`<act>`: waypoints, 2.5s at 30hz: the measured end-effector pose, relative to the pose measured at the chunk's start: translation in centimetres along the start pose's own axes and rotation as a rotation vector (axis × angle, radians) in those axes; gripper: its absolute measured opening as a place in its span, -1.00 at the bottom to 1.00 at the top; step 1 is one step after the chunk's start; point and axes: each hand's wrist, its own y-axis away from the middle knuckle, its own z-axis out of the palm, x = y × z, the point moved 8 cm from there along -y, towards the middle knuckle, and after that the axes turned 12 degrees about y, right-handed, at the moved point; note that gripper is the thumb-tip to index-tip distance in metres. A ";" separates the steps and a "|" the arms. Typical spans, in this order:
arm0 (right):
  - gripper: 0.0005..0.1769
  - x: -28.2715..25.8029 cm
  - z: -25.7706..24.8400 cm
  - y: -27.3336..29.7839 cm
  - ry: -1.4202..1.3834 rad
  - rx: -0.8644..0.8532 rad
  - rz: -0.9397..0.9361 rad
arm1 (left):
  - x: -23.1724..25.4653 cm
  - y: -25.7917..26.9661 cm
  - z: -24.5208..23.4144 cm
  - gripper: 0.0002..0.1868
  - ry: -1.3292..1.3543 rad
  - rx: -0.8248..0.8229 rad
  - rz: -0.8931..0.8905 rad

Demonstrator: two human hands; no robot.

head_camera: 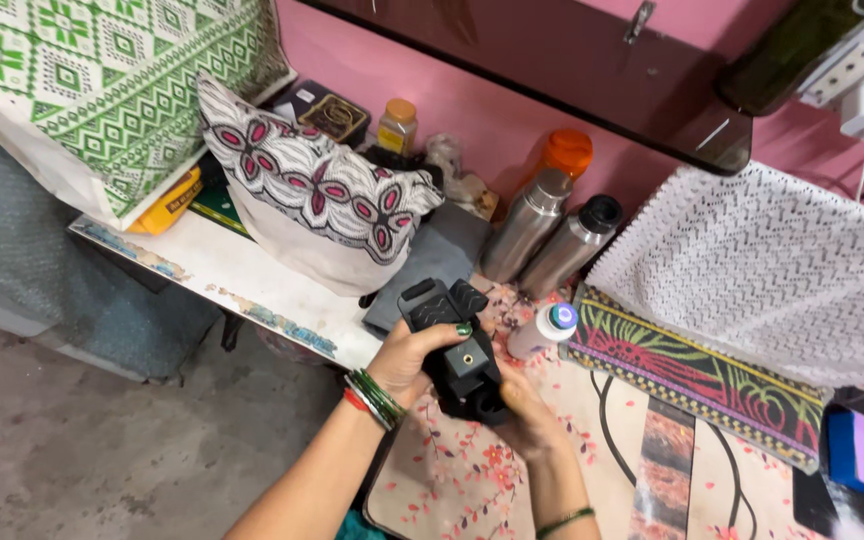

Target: The person organizes various items on a desk and in a shelving unit, including handling cords, moving a chair, and rearranging containers, bottles, and toy cars across different shelves.

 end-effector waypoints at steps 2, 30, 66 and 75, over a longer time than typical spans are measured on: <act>-0.23 1.6 -1.1 0.5 -0.077 0.138 0.079 | -0.2 0.2 -0.3 -0.66 -0.016 0.019 0.008; -0.61 -6.3 3.1 -29.3 0.129 0.425 0.180 | 26.3 -7.2 3.0 -0.13 -1.976 -0.324 0.894; 0.27 3.0 -6.0 -50.0 1.531 -0.037 0.814 | 30.4 -35.5 -23.8 -0.63 -1.921 -0.292 -0.437; 0.13 7.1 -6.9 -52.7 1.887 -0.195 0.629 | 32.3 -34.6 -24.1 -0.61 -2.027 -0.225 -0.469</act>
